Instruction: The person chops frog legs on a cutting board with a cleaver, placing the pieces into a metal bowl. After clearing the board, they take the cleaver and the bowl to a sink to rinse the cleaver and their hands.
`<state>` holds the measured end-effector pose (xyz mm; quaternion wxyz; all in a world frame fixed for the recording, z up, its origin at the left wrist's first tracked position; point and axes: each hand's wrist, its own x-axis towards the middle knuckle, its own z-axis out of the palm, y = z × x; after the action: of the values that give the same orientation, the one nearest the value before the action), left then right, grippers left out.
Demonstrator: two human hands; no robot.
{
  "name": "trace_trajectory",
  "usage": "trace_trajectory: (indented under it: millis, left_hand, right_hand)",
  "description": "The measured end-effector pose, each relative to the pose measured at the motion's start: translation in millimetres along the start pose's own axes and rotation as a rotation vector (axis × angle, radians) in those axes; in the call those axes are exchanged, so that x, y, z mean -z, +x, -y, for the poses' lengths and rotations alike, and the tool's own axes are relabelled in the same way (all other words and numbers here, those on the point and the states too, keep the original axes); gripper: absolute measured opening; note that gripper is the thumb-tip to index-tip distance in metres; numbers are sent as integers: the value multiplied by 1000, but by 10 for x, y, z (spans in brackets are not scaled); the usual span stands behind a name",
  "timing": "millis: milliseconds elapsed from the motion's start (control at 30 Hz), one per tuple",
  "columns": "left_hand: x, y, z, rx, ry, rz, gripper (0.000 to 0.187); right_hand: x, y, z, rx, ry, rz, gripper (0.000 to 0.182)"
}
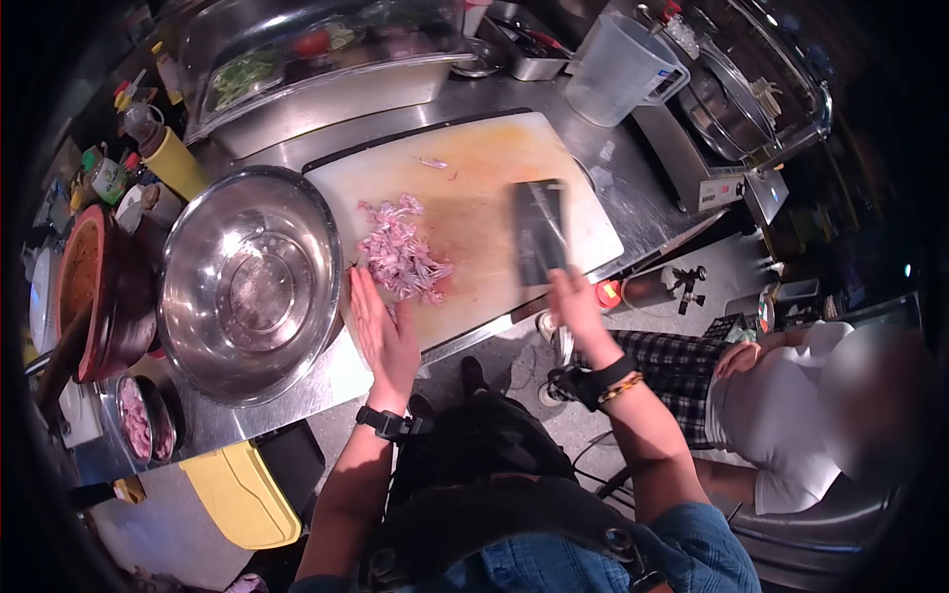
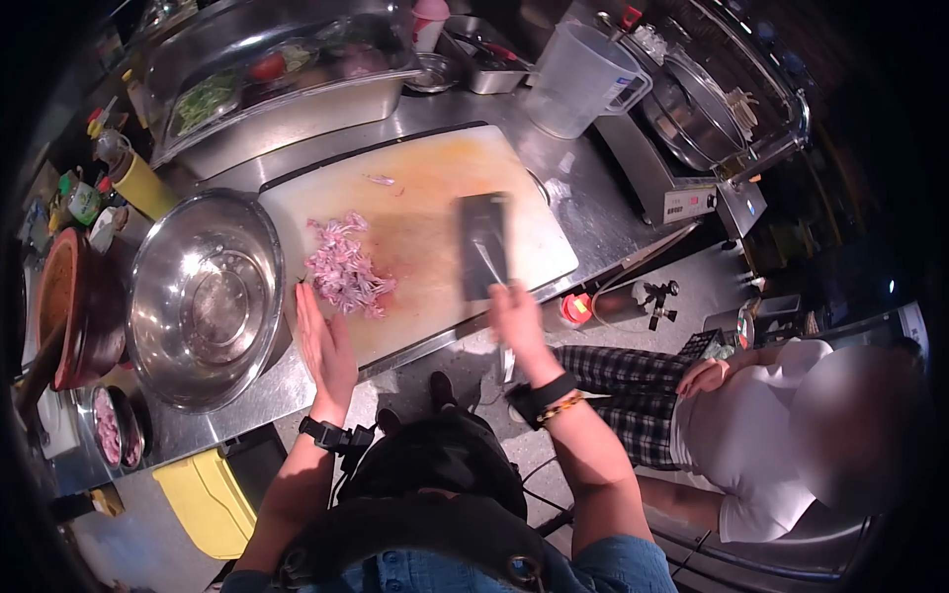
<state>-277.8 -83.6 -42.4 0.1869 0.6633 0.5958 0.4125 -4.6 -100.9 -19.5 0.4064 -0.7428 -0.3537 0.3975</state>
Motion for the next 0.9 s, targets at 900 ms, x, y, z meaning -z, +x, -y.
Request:
trace_trajectory:
  millis: [900]
  left_hand:
    - [-243,201,-242,290,125,-127,59]
  right_hand:
    - [-11,2174,849,147,-4,460,22]
